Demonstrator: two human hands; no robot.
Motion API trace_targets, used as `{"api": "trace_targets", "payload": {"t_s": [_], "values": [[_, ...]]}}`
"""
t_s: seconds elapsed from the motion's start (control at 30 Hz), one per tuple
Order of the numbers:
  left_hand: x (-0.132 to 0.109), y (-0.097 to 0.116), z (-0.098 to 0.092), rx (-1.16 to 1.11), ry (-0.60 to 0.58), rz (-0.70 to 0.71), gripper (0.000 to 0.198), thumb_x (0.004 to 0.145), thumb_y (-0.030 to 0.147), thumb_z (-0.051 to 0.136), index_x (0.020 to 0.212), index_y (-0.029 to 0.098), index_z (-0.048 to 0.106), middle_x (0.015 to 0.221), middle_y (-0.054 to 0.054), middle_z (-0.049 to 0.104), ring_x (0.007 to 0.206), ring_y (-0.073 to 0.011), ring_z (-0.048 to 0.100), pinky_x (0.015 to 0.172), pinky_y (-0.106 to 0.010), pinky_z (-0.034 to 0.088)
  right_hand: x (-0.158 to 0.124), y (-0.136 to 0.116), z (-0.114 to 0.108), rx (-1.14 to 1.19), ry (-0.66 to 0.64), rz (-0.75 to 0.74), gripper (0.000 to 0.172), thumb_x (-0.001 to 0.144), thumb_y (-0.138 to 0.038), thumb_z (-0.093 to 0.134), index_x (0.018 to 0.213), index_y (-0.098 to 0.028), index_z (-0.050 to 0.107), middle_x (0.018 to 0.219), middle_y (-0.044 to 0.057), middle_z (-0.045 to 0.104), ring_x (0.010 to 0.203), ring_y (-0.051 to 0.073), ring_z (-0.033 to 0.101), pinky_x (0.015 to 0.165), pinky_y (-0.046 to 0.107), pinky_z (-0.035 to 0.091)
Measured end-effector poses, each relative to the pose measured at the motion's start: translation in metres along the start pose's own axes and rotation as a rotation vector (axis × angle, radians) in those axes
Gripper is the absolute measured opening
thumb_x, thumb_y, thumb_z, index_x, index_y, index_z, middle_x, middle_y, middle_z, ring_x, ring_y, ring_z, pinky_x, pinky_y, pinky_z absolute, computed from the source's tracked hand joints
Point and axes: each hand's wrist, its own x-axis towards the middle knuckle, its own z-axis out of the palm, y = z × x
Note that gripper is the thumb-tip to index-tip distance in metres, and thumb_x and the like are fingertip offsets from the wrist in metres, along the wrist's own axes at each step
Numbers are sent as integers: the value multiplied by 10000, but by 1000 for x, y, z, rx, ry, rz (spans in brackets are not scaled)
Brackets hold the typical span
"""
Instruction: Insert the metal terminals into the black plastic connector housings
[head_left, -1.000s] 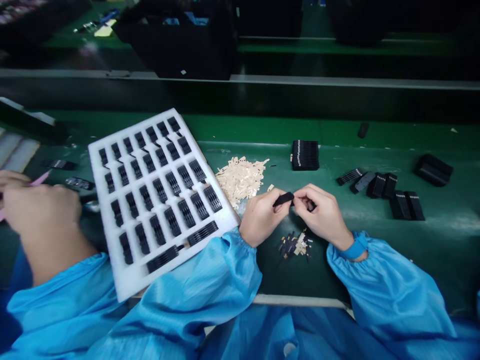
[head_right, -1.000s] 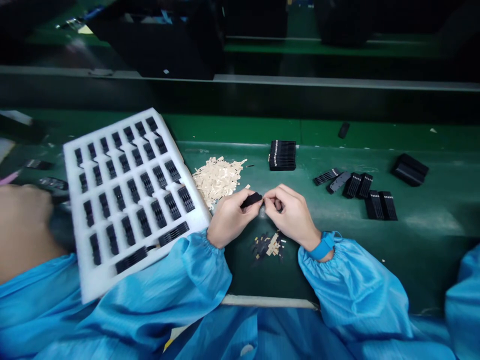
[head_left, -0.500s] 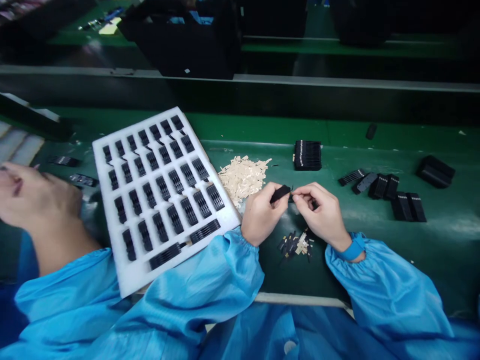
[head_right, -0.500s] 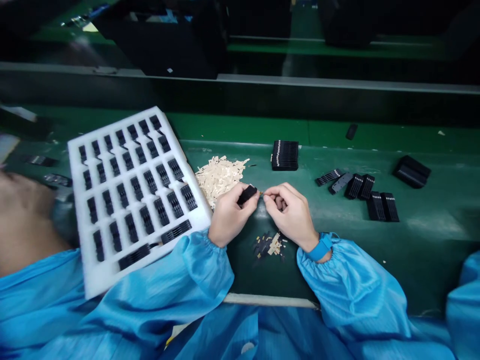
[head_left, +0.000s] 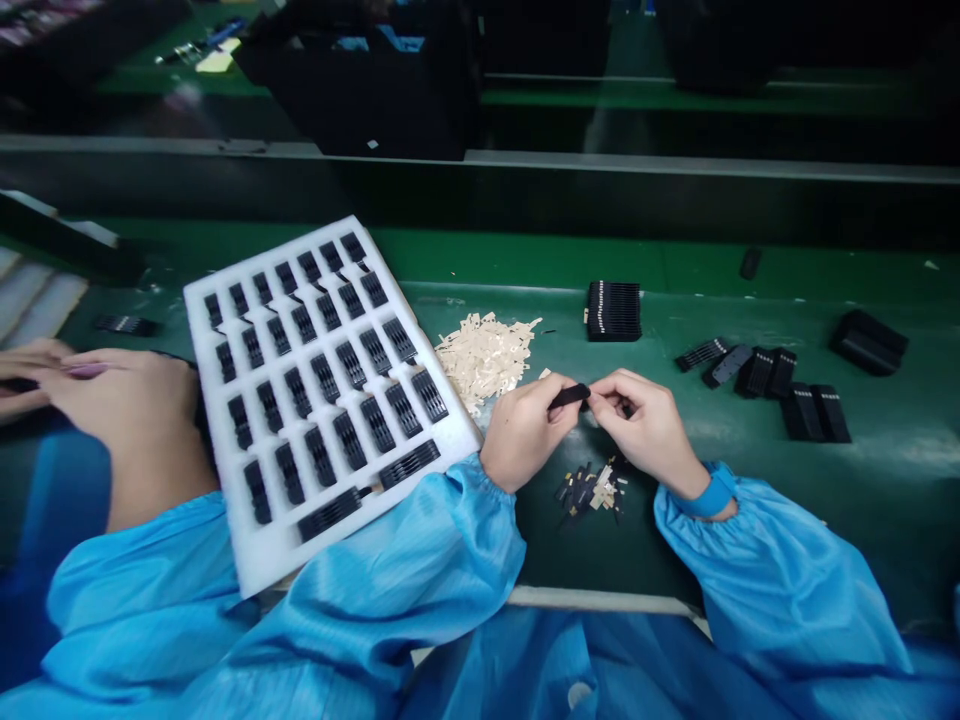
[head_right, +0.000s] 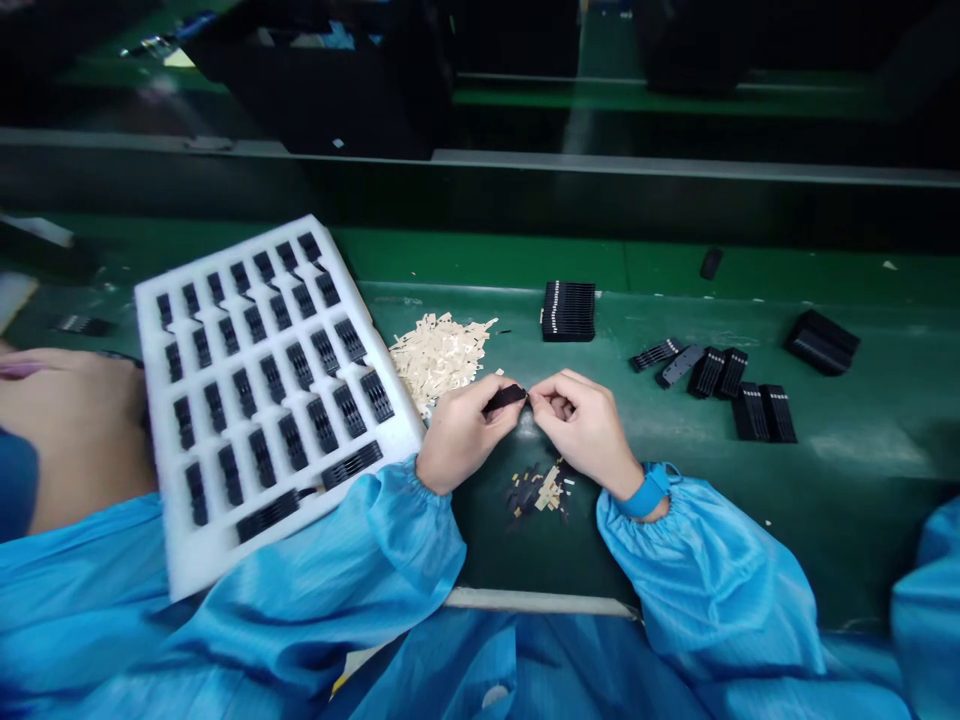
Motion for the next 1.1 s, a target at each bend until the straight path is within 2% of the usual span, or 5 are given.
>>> {"api": "trace_targets", "payload": {"t_s": [0.13,0.33,0.8,0.97,1.1], "values": [[3,1,-2,-142,30,-63,62,907,256,607,909,218,656,736,19,643,661,-119,591,649,-242,442,1,8,1,-39,60,-6,121,892,-218,604,797,-204,678,731,10,585,596,134,498,558,286,401],[15,-3,-5,-605,405,-328,157,933,356,592,925,201,568,629,62,500,476,-79,469,482,-220,411,1,10,6,-128,96,-41,125,909,-192,582,882,-211,703,796,18,614,605,140,512,598,302,417],[9,-4,8,-863,-63,-327,198,903,364,631,917,171,587,711,19,584,682,-106,602,770,-280,537,6,10,-1,-1,180,47,255,939,-357,643,744,-194,664,748,13,577,612,136,506,577,302,397],[9,-6,6,-518,300,-207,167,935,339,589,945,173,599,825,-16,661,797,-136,642,817,-297,528,7,9,-2,94,189,119,293,902,-413,679,720,-184,667,745,23,602,615,133,505,582,295,386],[3,-3,3,9,284,252,72,932,193,573,922,187,645,706,30,613,700,-124,592,1041,-396,489,7,6,-10,358,29,268,426,924,-524,624,662,-189,611,534,-40,444,474,93,356,483,273,254]]}}
